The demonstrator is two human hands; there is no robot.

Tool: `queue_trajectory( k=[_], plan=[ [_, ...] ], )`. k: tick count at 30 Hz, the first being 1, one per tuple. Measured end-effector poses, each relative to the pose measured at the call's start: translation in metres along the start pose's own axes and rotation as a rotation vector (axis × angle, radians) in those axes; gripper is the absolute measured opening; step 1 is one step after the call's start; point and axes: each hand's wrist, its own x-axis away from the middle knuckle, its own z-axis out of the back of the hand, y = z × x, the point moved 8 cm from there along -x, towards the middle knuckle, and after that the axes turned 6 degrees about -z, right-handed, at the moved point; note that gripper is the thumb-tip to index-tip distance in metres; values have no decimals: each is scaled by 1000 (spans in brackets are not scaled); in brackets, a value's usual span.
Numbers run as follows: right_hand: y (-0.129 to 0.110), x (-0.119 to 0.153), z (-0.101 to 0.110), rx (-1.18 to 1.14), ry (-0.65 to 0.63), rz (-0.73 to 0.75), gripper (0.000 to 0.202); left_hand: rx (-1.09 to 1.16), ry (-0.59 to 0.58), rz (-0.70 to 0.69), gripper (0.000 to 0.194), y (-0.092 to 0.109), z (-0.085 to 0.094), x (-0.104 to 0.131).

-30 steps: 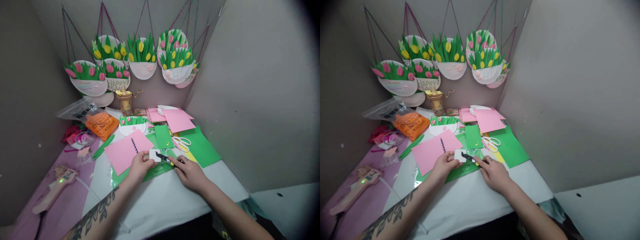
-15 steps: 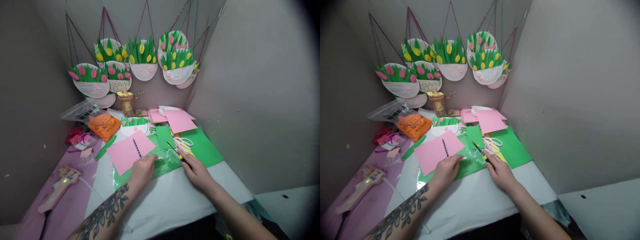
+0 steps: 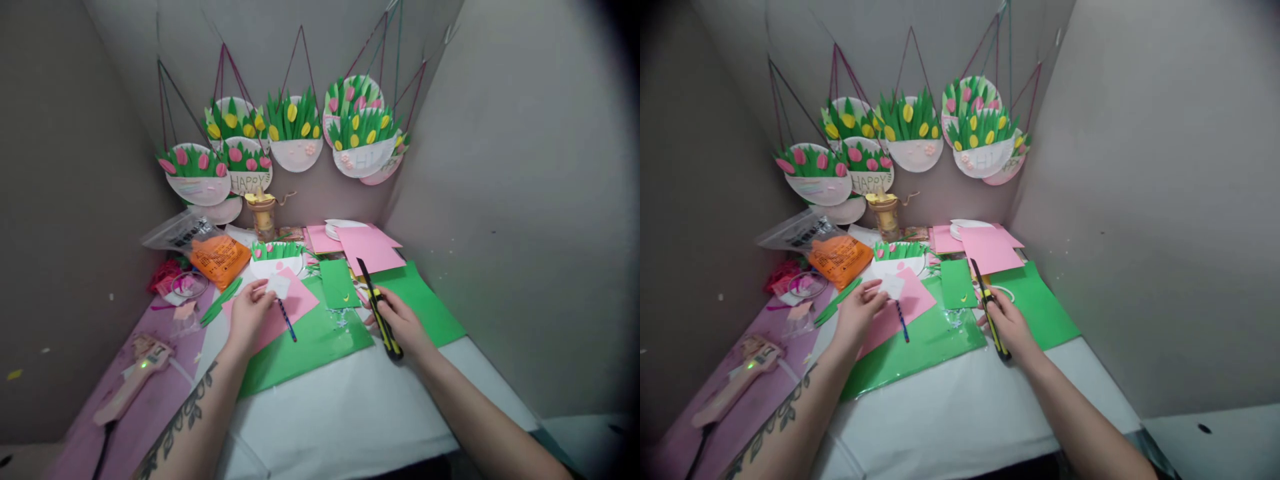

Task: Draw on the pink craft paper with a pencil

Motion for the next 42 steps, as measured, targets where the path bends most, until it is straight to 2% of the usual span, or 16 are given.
queue_trajectory(
  k=[4, 5, 8, 11, 14, 16, 19, 22, 24, 27, 29, 31, 34, 37, 42],
  plan=[
    [-11, -31, -12, -184, -86, -20, 41, -45, 258, -46, 41, -7, 55, -35],
    [-11, -37, -14, -217, -93, -31, 40, -45, 283, -22, 38, -13, 64, -42],
    [-2, -47, -17, -321, -64, -55, 38, -73, 298, 76, 34, -31, 80, -54],
    [4, -47, -14, -375, -41, -50, 37, -315, 268, -24, 38, -21, 83, -55],
    [1, -45, 1, -329, -14, -14, 42, -683, 260, -283, 38, 11, 72, -44],
    [-3, -45, 18, -233, 36, 13, 47, -829, 229, -430, 28, 28, 59, -33],
    [-14, -46, 44, 120, 113, 109, 45, -946, 63, -535, 24, 37, 30, -19],
    [-17, -44, 45, 622, 6, 244, 37, -1002, -119, -594, 25, 35, -2, -5],
    [-8, -44, 44, 861, -53, 242, 36, -976, -308, -607, 27, 28, -26, 8],
    [0, -46, 48, 1091, 54, 185, 36, -866, -655, -587, 32, 12, -64, 37],
    [-5, -45, 43, 1161, 154, 220, 34, -797, -755, -565, 30, 8, -80, 56],
    [-13, -41, 25, 1148, 164, 313, 30, -765, -833, -554, 29, 4, -93, 75],
    [-17, -37, -13, 1097, 1, 420, 25, -743, -850, -536, 34, 1, -99, 89],
    [-16, -38, -41, 1160, -126, 490, 30, -746, -853, -531, 37, 0, -94, 88],
    [-15, -58, -56, 1352, -135, 545, 34, -1075, -865, -459, 42, -11, -79, 75]
  ],
)
